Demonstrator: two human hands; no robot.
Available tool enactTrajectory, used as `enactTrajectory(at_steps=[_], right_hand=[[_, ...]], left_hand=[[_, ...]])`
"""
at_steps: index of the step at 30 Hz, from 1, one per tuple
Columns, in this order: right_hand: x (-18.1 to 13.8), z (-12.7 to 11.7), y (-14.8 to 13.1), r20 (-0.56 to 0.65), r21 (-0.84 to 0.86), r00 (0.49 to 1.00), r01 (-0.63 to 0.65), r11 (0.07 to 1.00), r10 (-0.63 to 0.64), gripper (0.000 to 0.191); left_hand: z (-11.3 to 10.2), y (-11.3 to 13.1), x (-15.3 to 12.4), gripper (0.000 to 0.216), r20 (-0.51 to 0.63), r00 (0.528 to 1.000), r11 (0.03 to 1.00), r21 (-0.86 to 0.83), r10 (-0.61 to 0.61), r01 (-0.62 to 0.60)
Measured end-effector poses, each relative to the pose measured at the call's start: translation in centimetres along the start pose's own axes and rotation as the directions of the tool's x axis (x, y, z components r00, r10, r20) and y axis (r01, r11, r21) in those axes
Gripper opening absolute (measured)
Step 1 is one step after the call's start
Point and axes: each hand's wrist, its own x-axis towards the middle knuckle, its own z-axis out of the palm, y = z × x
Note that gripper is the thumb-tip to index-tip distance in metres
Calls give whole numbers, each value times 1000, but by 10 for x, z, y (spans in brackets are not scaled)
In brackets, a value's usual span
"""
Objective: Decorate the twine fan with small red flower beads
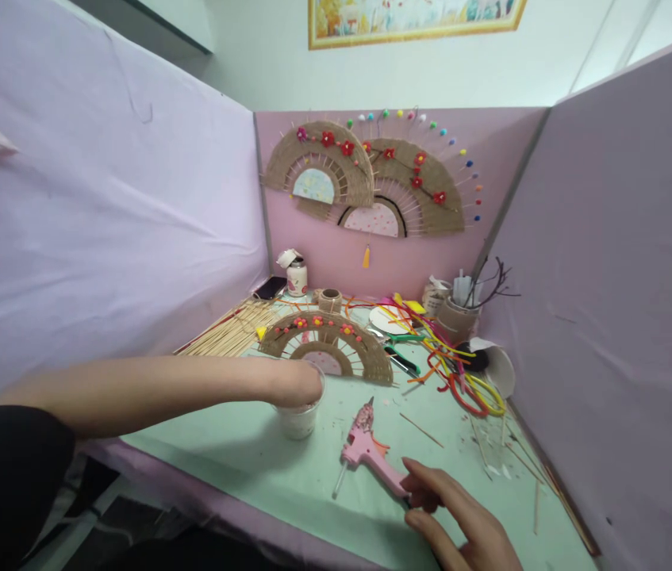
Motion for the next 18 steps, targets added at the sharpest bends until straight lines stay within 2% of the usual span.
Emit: enactTrajectory(at_steps=[3,4,5,7,13,18], right_hand=[[7,10,-6,22,26,999,-28,999,27,32],[8,12,-8,37,38,998,-44,998,42,32],[9,15,-9,53,49,997,-63,997,60,33],[11,18,-9,78,61,993,-98,993,93,34],[10,21,-7,118,73,982,-156,985,146,37],[12,24,-5,107,23,980,-169,985,166,38]], left_hand=[[-16,12,-9,36,175,985,983,181,0,-32],[-21,17,-12,30,242,970,944,318,11,-90],[-26,21,-14,23,268,963,900,416,15,-130],[-33,25,-17,13,300,953,857,482,32,-181],[-46,19,-21,16,269,956,928,313,116,-201],[-71,19,-37,15,110,994,999,-42,26,-21]])
